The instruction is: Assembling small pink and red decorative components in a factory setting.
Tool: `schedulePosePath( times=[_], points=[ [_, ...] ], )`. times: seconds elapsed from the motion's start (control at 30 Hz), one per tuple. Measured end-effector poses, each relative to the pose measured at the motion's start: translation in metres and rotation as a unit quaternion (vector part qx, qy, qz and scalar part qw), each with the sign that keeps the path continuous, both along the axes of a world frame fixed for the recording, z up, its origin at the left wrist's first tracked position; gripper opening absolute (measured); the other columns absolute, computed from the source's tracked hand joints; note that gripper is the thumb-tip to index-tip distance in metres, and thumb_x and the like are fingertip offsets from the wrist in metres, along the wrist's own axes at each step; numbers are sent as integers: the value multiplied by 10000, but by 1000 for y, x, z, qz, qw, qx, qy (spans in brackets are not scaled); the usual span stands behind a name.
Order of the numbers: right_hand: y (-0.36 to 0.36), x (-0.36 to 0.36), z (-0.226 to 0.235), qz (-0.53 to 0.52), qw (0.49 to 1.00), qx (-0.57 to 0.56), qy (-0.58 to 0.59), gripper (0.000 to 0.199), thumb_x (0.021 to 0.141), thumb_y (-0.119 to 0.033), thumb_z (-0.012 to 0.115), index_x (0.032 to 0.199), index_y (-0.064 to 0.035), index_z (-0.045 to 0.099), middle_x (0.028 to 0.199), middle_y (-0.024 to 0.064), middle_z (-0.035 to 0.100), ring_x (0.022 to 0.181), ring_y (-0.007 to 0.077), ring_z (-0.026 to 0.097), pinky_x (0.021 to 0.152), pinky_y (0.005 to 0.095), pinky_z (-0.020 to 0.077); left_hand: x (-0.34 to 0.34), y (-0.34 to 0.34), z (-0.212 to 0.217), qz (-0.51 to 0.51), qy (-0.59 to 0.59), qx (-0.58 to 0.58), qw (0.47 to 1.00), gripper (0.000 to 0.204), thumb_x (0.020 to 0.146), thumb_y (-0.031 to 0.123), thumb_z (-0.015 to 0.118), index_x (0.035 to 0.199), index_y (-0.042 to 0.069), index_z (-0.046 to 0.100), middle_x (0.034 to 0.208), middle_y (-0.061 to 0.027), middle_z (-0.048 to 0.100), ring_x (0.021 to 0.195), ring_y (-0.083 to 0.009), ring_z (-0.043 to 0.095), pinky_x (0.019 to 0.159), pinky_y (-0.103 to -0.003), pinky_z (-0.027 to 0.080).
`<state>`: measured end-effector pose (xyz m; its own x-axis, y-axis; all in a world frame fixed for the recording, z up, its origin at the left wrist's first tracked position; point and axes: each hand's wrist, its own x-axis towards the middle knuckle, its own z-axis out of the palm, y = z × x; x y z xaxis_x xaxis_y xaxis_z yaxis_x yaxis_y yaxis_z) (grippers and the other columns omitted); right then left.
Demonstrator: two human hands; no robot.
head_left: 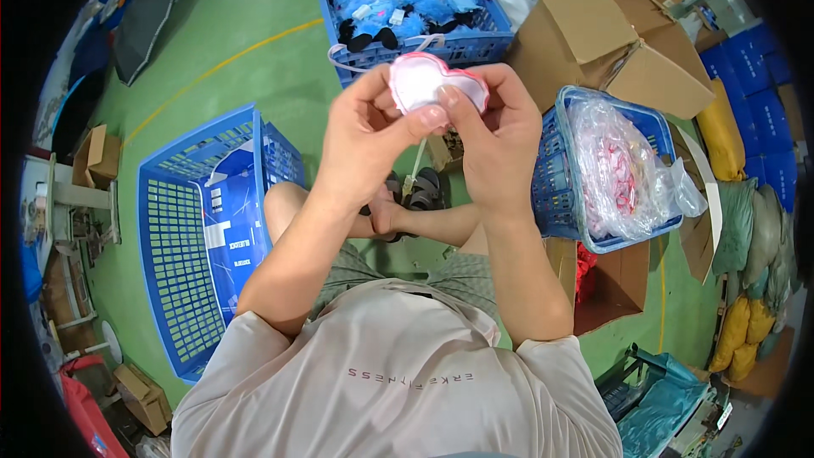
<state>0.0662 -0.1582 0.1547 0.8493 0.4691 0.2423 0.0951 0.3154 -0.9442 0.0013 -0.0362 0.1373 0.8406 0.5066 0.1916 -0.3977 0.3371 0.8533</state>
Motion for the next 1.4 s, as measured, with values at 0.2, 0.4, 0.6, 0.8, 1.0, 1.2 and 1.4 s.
schedulePosePath(
  times=[0.2,0.4,0.6,0.8,1.0,1.2,1.4],
  points=[
    [-6,3,-14,13,1000,16,-13,104,848,16,689,943,-1,653,808,32,652,704,74,543,657,186,462,2,8,-12,-17,-7,49,999,114,881,8,722,989,-6,690,795,-36,679,700,-56,587,634,-158,461],
    [-9,2,-11,38,998,24,41,125,842,16,700,944,1,630,838,39,663,718,80,562,661,185,472,2,-6,-10,-23,-11,25,999,110,883,1,712,990,-9,688,789,-35,676,706,-62,594,641,-161,468],
    [-11,5,-4,17,1000,14,-16,117,852,15,700,939,-2,623,857,43,669,723,78,566,663,184,490,3,8,-5,-76,3,48,996,106,880,-8,708,984,-14,688,801,-44,687,691,-67,602,641,-161,472],
    [-12,3,-6,17,999,29,19,129,853,13,707,951,-3,625,856,45,669,727,81,570,669,188,504,4,1,8,-34,-14,31,999,106,877,-17,702,982,-18,689,796,-48,691,679,-71,604,637,-161,476],
    [-8,-1,-15,45,996,82,11,176,866,25,692,1033,12,640,879,62,670,707,95,580,645,188,495,-2,12,0,-73,-2,64,995,91,880,-21,696,970,-10,694,828,-38,675,690,-70,576,643,-172,464],
    [-15,8,-12,67,997,-36,-32,147,859,36,673,1002,5,665,837,46,672,680,90,578,617,190,482,7,15,-5,-57,-35,125,990,81,888,-33,677,965,-12,691,885,-26,646,715,-80,554,629,-190,451],
    [-9,13,-24,66,994,-83,-37,152,888,7,649,1036,-7,682,815,42,668,654,86,573,584,190,453,16,10,-15,-29,-77,91,993,64,902,-41,651,955,-21,682,902,-22,618,739,-94,547,631,-192,435]
  ],
)
